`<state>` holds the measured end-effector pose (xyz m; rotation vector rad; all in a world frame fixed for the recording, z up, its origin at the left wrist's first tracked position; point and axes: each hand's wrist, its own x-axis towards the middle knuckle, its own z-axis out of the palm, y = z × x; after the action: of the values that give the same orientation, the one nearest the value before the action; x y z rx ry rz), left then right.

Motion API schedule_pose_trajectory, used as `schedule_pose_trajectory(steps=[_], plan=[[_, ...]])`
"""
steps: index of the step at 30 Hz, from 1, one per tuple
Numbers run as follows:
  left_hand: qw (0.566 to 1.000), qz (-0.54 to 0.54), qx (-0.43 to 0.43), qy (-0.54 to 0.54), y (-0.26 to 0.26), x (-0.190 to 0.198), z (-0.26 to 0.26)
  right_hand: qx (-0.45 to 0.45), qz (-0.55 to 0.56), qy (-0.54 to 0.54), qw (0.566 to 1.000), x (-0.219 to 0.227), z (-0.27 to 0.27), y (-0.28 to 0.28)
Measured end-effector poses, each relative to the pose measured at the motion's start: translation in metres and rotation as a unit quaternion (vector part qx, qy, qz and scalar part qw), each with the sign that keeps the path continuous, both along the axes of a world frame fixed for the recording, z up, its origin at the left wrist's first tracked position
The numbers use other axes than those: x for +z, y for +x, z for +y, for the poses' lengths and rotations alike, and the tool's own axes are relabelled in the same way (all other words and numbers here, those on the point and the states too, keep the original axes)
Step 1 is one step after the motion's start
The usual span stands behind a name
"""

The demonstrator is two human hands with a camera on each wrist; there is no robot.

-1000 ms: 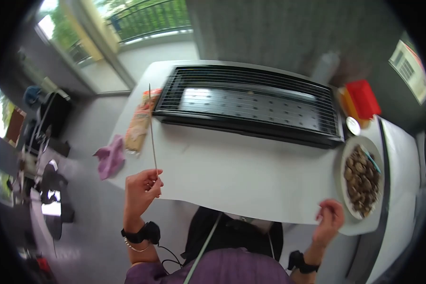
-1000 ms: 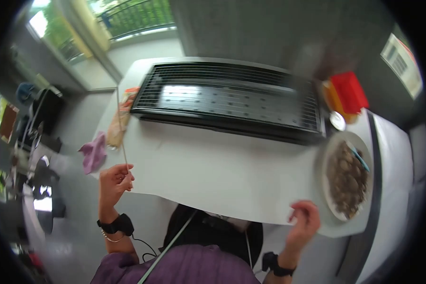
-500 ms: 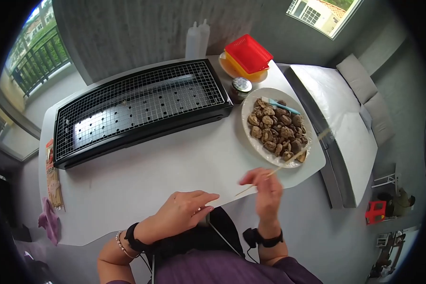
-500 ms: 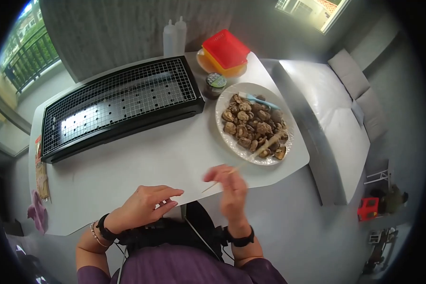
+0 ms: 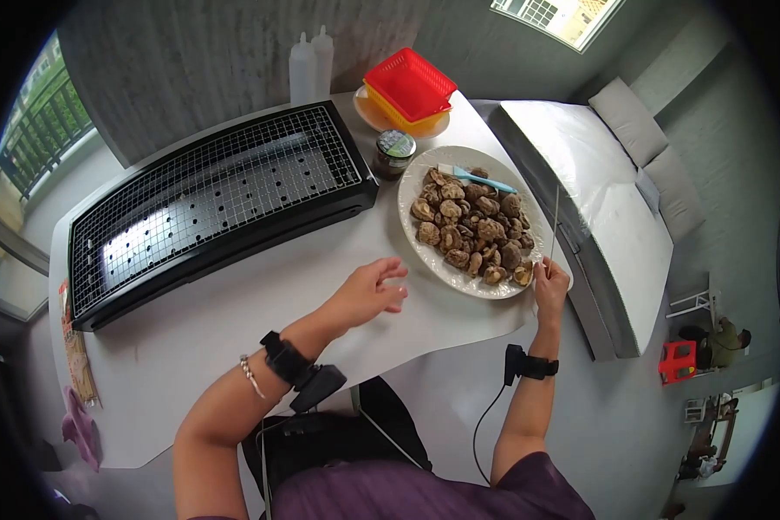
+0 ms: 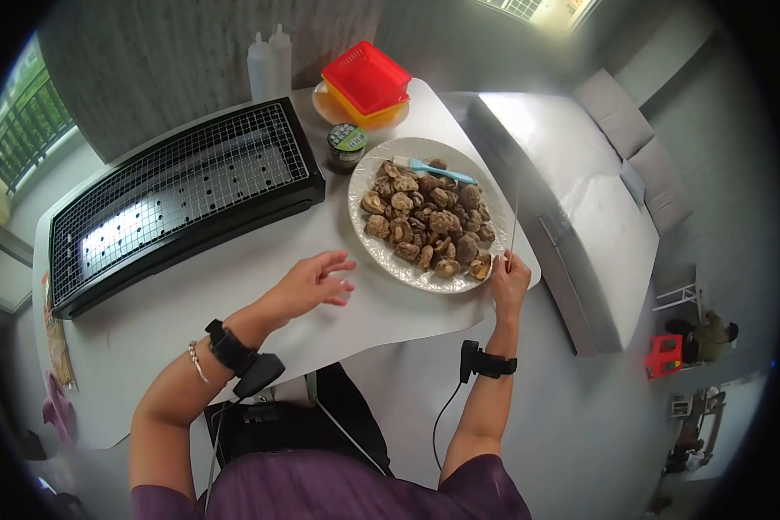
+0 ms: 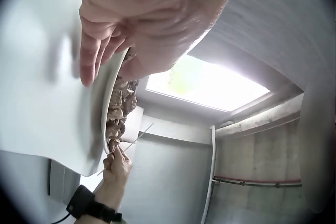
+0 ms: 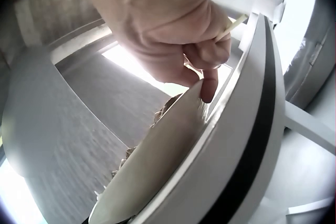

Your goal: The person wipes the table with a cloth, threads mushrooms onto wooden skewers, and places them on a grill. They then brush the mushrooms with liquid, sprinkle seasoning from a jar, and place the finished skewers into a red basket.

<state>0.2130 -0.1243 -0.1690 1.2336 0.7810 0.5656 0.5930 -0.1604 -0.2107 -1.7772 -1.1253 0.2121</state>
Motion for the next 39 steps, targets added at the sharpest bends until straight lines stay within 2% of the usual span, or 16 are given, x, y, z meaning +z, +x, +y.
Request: schedule_pose_trajectory(steps=[5,13,15,16,18,19,22,24,28,31,33,34,35,36,37,39], plan=[[0.994,-0.080,0.040,-0.068,0.032,0.001,0.025,-0.008,0.056,0.006,0.998,0.011,-0.012,-0.017],[0.990,-0.016,0.136,-0.014,0.049,0.003,0.018,-0.015,0.009,-0.036,0.999,0.029,-0.033,-0.029],[0.921,0.105,0.267,0.264,0.058,0.007,0.014,-0.034,0.007,0.011,0.999,0.039,-0.041,-0.034],[0.921,0.105,0.268,0.263,0.064,0.008,0.017,-0.051,0.004,0.058,0.997,0.044,-0.045,-0.037],[0.819,0.133,0.224,0.511,0.081,0.013,0.025,-0.013,0.088,0.070,0.994,0.056,-0.059,-0.051],[0.820,0.132,0.225,0.510,0.090,0.015,0.030,0.024,0.172,0.084,0.981,0.061,-0.065,-0.060],[0.803,0.121,0.163,0.561,0.119,0.016,0.047,0.045,0.193,0.087,0.976,0.066,-0.077,-0.085],[0.723,0.120,0.128,0.668,0.133,0.013,0.062,0.056,0.206,0.080,0.974,0.069,-0.080,-0.097],[0.731,0.154,0.049,0.663,0.136,0.014,0.073,0.090,0.271,0.085,0.955,0.067,-0.090,-0.111],[0.744,0.160,0.026,0.648,0.136,0.021,0.075,0.113,0.254,0.082,0.957,0.063,-0.089,-0.118],[0.885,0.025,0.093,0.456,0.127,0.026,0.069,0.127,0.247,0.096,0.956,0.062,-0.090,-0.125],[0.884,0.029,0.093,0.458,0.119,0.035,0.064,0.128,0.239,0.082,0.959,0.067,-0.090,-0.131],[0.964,-0.068,0.075,0.248,0.107,0.049,0.057,0.130,0.232,0.069,0.961,0.070,-0.091,-0.136],[0.985,-0.160,0.056,0.022,0.095,0.057,0.051,0.135,0.239,0.070,0.959,0.072,-0.092,-0.140],[0.986,-0.153,0.062,0.025,0.084,0.059,0.048,0.156,0.211,0.058,0.963,0.073,-0.092,-0.143],[0.939,-0.316,0.054,-0.128,0.061,0.058,0.039,0.185,0.189,0.044,0.963,0.075,-0.092,-0.152]])
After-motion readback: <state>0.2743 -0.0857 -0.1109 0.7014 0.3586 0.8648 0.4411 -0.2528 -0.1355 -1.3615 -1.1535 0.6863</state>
